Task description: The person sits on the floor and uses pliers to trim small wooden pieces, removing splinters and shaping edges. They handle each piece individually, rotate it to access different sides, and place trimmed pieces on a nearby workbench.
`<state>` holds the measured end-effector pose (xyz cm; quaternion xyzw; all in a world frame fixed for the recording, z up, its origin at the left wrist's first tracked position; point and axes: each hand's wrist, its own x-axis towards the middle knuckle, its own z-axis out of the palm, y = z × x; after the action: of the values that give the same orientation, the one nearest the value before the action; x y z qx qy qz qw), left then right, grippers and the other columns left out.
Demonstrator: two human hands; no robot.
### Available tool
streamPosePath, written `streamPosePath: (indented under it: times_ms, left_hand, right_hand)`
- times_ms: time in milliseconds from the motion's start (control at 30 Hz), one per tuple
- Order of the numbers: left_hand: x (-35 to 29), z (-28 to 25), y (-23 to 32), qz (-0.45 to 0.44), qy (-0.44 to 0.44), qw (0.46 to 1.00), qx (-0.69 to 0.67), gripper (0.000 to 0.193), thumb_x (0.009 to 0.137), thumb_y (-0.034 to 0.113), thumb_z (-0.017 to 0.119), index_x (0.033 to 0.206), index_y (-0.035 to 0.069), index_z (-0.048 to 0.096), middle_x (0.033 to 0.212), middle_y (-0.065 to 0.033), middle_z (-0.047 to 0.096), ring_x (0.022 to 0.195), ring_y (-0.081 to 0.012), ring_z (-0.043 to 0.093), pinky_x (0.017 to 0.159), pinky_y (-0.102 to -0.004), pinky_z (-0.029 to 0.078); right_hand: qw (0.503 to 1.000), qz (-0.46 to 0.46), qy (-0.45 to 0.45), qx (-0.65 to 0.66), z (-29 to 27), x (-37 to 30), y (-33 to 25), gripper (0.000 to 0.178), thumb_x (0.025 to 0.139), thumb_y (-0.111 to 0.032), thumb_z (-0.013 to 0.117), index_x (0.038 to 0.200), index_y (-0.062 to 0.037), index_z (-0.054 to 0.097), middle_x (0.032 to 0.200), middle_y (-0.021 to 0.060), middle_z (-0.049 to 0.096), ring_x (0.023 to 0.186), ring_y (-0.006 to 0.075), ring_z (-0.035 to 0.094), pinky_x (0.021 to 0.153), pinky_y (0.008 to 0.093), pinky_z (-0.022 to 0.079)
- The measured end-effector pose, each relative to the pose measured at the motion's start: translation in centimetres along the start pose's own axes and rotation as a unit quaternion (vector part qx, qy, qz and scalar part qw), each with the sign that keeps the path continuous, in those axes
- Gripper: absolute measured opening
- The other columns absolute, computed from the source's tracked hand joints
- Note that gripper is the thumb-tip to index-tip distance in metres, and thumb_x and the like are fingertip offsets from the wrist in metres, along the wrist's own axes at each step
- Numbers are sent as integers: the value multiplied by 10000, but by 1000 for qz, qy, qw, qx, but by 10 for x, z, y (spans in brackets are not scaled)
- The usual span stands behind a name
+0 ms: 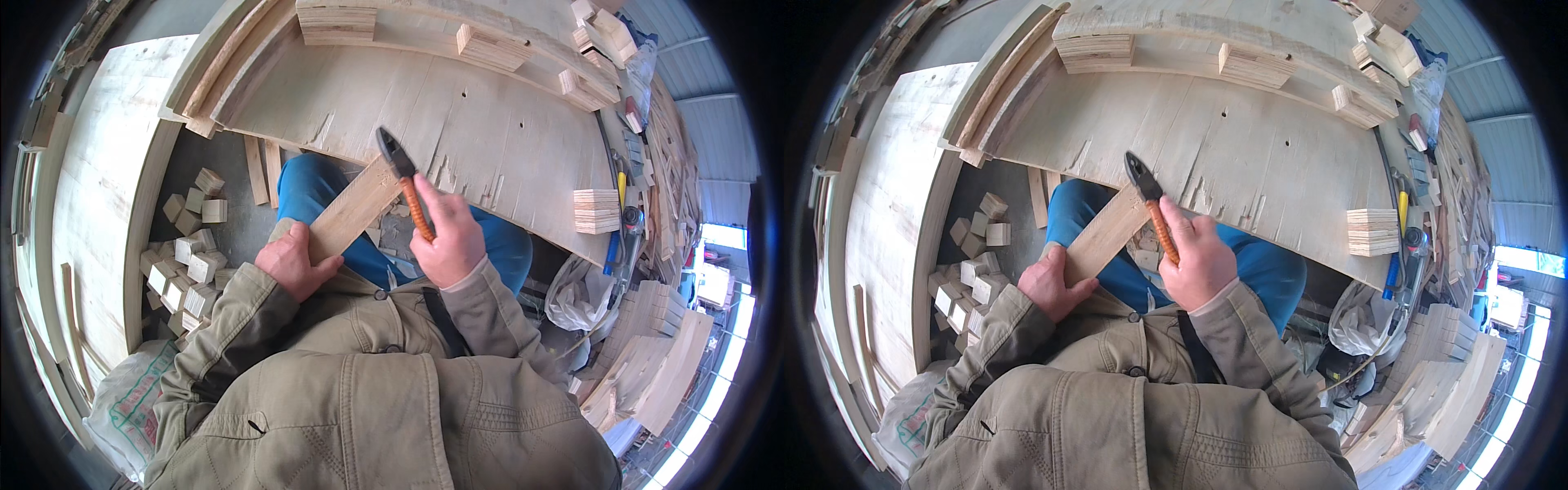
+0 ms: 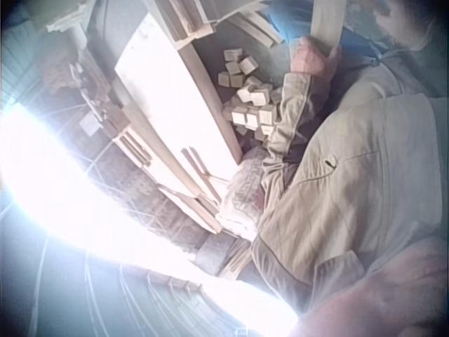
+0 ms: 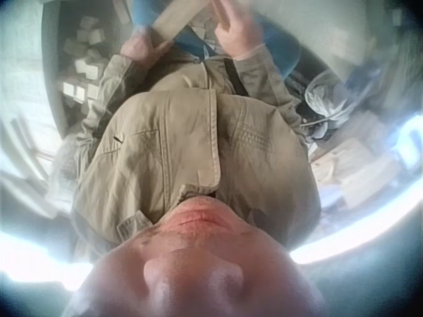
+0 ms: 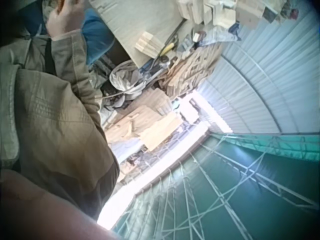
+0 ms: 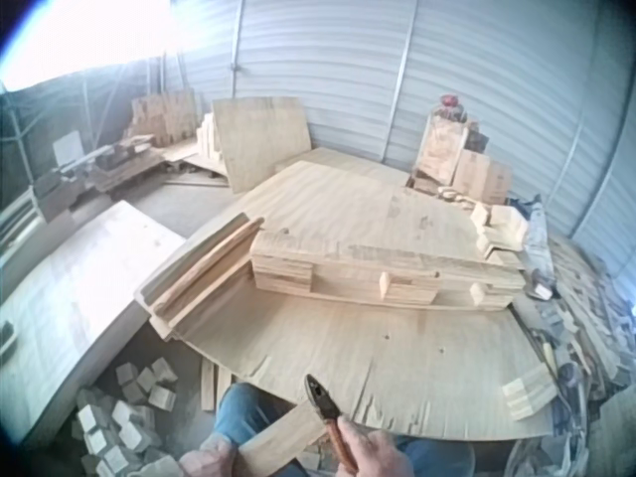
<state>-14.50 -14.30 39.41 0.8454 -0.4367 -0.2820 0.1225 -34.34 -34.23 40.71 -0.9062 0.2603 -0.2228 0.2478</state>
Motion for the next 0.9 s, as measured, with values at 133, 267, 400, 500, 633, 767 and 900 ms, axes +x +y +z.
streamPosePath:
  times_ms: [133,267,400,500,633,767,900]
  left_hand:
    - [0,2,1,0,-3,1000,3,688,869,576,792,1063,-37,545,839,-289,715,812,-454,736,746,-514,585]
    - [-1,2,1,-2,-3,1000,9,692,868,572,794,1061,-41,541,831,-288,714,792,-454,734,730,-514,584]
    - [-2,3,0,4,-5,1000,-4,685,868,566,797,1054,-39,535,828,-288,713,779,-453,732,725,-517,583]
    - [-2,3,1,3,4,1000,1,677,869,562,799,1048,-35,535,824,-286,712,779,-452,732,728,-518,584]
    - [-1,3,0,8,1,1000,-3,674,868,563,799,1048,-31,536,817,-281,709,779,-450,733,725,-515,586]
    - [-1,2,0,6,-3,1000,-3,673,868,564,800,1046,-29,536,814,-278,709,781,-448,734,724,-510,588]
    - [-1,2,0,1,-6,1000,-4,673,867,564,801,1043,-28,534,814,-281,709,782,-449,734,723,-508,589]
  right_hand:
    - [997,22,74,12,-19,-2,-8,850,728,75,754,1543,-65,556,1033,123,616,799,273,614,690,414,545]
    - [987,90,-104,-79,5,-1,-10,808,790,12,720,1559,-173,551,1061,140,614,922,348,676,734,454,587]
    - [999,-26,36,-26,14,8,-6,785,793,4,713,1543,-175,569,1041,134,610,887,341,675,711,457,588]
    - [997,-13,79,-10,-6,9,-7,834,738,69,741,1532,-124,577,1050,153,626,913,342,672,785,427,577]
    - [995,-19,97,-2,-16,6,-9,818,732,74,753,1515,-96,586,1058,157,627,924,338,672,800,407,576]
    - [999,-11,50,-1,-9,-5,-1,802,739,73,747,1506,-109,595,1080,143,640,935,326,680,807,405,583]
    - [1000,-4,28,2,-2,-16,7,828,724,79,727,1512,-134,582,1073,126,639,926,325,684,753,416,588]
